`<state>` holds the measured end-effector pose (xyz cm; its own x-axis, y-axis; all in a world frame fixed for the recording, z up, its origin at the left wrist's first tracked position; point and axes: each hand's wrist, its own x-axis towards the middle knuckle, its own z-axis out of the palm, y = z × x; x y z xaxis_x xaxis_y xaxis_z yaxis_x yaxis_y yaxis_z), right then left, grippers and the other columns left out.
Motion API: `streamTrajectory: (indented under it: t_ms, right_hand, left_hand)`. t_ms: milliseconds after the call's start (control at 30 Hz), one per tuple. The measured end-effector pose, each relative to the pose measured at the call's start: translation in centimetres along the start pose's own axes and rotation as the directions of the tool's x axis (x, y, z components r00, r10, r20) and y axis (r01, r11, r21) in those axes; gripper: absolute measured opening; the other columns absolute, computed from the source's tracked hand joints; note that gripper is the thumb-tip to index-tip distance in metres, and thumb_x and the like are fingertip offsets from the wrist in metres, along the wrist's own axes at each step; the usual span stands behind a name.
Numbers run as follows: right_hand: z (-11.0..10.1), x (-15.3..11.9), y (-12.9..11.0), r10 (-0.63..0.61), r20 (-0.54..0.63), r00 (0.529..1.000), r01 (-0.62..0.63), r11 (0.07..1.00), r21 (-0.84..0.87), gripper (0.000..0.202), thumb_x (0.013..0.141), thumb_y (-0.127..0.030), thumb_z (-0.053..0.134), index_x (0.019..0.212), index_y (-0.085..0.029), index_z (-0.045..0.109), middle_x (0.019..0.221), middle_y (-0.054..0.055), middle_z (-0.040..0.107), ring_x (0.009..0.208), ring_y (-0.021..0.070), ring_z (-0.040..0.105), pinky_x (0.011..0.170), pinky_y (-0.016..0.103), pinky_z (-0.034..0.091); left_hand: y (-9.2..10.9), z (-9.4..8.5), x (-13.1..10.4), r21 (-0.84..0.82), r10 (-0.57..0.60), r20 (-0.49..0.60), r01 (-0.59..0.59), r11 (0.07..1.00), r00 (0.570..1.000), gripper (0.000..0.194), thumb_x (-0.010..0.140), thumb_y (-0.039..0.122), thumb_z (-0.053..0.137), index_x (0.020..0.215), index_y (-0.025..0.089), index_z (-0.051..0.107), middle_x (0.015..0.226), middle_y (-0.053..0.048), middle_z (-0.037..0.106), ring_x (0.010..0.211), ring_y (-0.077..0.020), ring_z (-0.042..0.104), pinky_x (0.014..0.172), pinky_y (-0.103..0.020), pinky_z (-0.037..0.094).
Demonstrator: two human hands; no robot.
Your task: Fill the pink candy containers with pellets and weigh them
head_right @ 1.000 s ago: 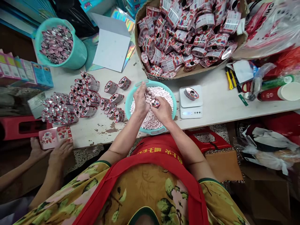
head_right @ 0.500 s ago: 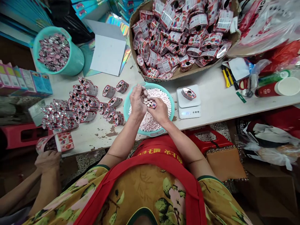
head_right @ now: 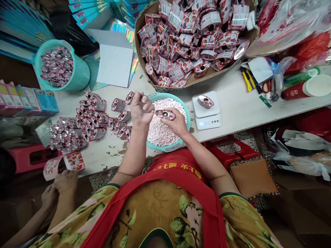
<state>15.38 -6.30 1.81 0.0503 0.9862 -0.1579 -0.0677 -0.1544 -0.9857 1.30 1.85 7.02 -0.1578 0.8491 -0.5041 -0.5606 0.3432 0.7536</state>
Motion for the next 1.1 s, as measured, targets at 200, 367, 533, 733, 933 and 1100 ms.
streamTrajectory:
  t_ms: [200, 367, 533, 733, 933, 1100]
  right_hand:
    - [-2.7, -4.4, -0.9, 0.103, 0.143, 0.984, -0.113, 0.992, 0.062, 0.049, 0.064, -0.039, 0.088, 0.106, -0.022, 0.073, 0.104, 0.003, 0.072, 0.093, 0.0201, 0.067, 0.087, 0.034, 0.053]
    - [-5.3, -7.7, -1.0, 0.146, 0.073, 0.987, -0.151, 0.986, 0.064, 0.048, 0.064, -0.04, 0.089, 0.105, -0.021, 0.073, 0.104, 0.004, 0.073, 0.096, 0.02, 0.068, 0.089, 0.033, 0.054]
    - [-9.2, -9.1, 0.0, 0.235, -0.118, 0.965, -0.229, 0.971, 0.064, 0.049, 0.062, -0.04, 0.089, 0.105, -0.021, 0.073, 0.101, 0.003, 0.075, 0.091, 0.0199, 0.07, 0.088, 0.034, 0.056]
    - [-14.5, -9.7, 1.5, 0.252, -0.374, 0.892, -0.258, 0.966, 0.035, 0.051, 0.062, -0.041, 0.089, 0.106, -0.021, 0.073, 0.104, 0.006, 0.077, 0.094, 0.0233, 0.072, 0.092, 0.039, 0.058]
    - [-17.5, -9.8, 3.4, 0.234, -0.491, 0.839, -0.247, 0.968, 0.04, 0.052, 0.062, -0.042, 0.089, 0.107, -0.02, 0.074, 0.104, 0.006, 0.077, 0.095, 0.0234, 0.072, 0.095, 0.04, 0.057]
    - [-18.5, -9.4, 4.0, 0.254, -0.562, 0.787, -0.247, 0.965, 0.089, 0.055, 0.06, -0.041, 0.09, 0.107, -0.017, 0.073, 0.104, 0.008, 0.077, 0.094, 0.0228, 0.072, 0.095, 0.04, 0.057]
  left_hand:
    - [-1.5, -5.7, 3.0, 0.256, -0.278, -0.098, 0.294, 0.921, 0.956, 0.016, 0.087, 0.024, 0.066, 0.077, 0.017, 0.056, 0.059, 0.003, 0.057, 0.05, -0.0056, 0.053, 0.049, -0.015, 0.043]
    - [-3.2, -6.3, 2.5, 0.889, -0.229, 0.24, -0.119, 0.442, 0.943, 0.008, 0.075, 0.022, 0.065, 0.07, 0.016, 0.061, 0.061, 0.001, 0.058, 0.05, -0.009, 0.048, 0.048, -0.019, 0.033]
    - [-6.0, 1.9, 2.6, 0.78, -0.263, 0.619, -0.617, 0.099, 0.74, 0.011, 0.075, 0.018, 0.059, 0.074, 0.019, 0.069, 0.075, -0.004, 0.068, 0.068, -0.0171, 0.058, 0.067, -0.027, 0.044]
    - [-13.5, 12.1, 3.6, 0.62, -0.356, 0.717, -0.781, -0.067, 0.6, 0.027, 0.08, 0.01, 0.054, 0.093, 0.018, 0.077, 0.102, -0.01, 0.073, 0.094, -0.022, 0.065, 0.088, -0.033, 0.047]
    - [-15.3, 13.3, 4.4, 0.674, -0.307, 0.7, -0.738, -0.013, 0.645, 0.032, 0.08, 0.007, 0.055, 0.101, 0.018, 0.076, 0.106, -0.009, 0.075, 0.097, -0.0219, 0.066, 0.092, -0.034, 0.048]
    - [-14.0, 11.3, 5.9, 0.72, -0.188, 0.672, -0.571, 0.395, 0.717, 0.023, 0.078, 0.012, 0.058, 0.093, 0.016, 0.073, 0.085, -0.003, 0.072, 0.077, -0.0154, 0.064, 0.078, -0.028, 0.049]
